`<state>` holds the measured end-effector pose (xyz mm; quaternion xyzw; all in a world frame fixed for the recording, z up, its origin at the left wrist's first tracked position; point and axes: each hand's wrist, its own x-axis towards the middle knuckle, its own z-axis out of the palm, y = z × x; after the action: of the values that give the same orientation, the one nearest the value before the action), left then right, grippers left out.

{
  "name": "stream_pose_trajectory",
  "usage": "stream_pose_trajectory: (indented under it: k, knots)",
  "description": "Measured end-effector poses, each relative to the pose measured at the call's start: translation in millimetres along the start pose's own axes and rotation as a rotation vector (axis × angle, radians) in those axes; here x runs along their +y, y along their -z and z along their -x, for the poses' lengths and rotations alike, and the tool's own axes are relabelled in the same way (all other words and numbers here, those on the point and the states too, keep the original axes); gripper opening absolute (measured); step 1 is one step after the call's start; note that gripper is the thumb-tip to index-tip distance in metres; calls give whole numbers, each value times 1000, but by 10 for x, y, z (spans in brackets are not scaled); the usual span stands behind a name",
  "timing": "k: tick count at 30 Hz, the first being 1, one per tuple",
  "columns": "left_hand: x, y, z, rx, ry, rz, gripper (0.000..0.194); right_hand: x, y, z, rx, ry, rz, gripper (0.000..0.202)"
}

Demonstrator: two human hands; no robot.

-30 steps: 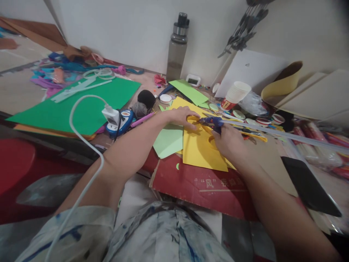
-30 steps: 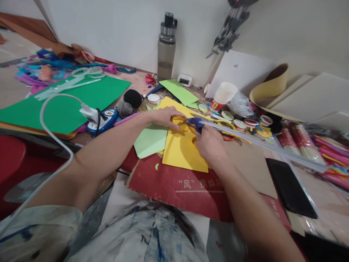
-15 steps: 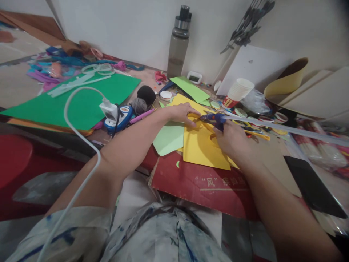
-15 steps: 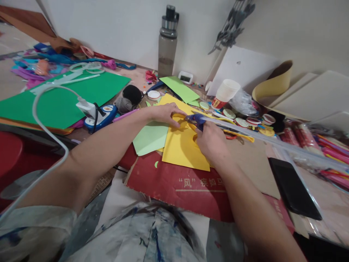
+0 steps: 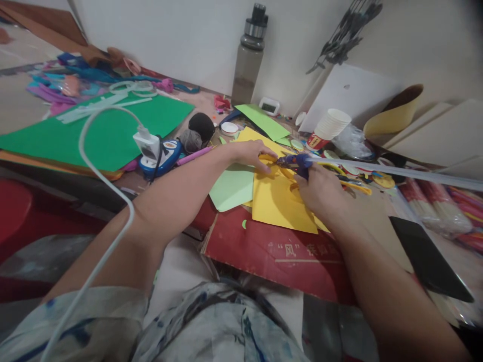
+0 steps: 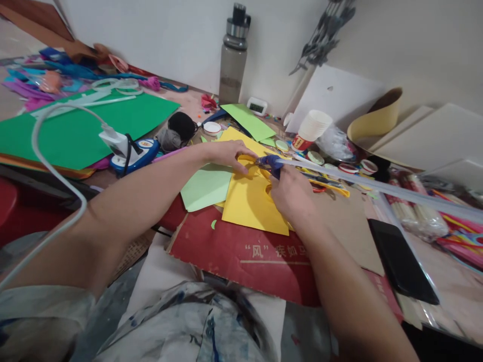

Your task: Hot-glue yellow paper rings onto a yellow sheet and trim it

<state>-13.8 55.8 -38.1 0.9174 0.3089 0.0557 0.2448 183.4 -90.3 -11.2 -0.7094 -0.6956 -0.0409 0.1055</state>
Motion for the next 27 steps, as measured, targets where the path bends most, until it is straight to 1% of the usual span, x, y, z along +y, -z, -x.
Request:
stream_pose_trajectory:
  k: [5, 10, 13, 20, 27]
  knots:
    - [4, -3, 9, -5, 26, -1, 78, -17, 95, 45, -28, 4, 0, 34]
    - [16, -6, 19, -2, 41, -1, 80, 5, 88, 37, -14, 36, 7, 35]
    - [22, -6, 17, -1, 51, -25, 81, 35, 120, 29, -32, 63, 18, 34]
    - [42, 12, 24, -8, 40, -59, 85, 61, 347, -39, -77, 124, 90, 33]
    - [44, 27, 60, -9, 66, -33, 85, 43, 562, -263, -131, 180, 135, 33]
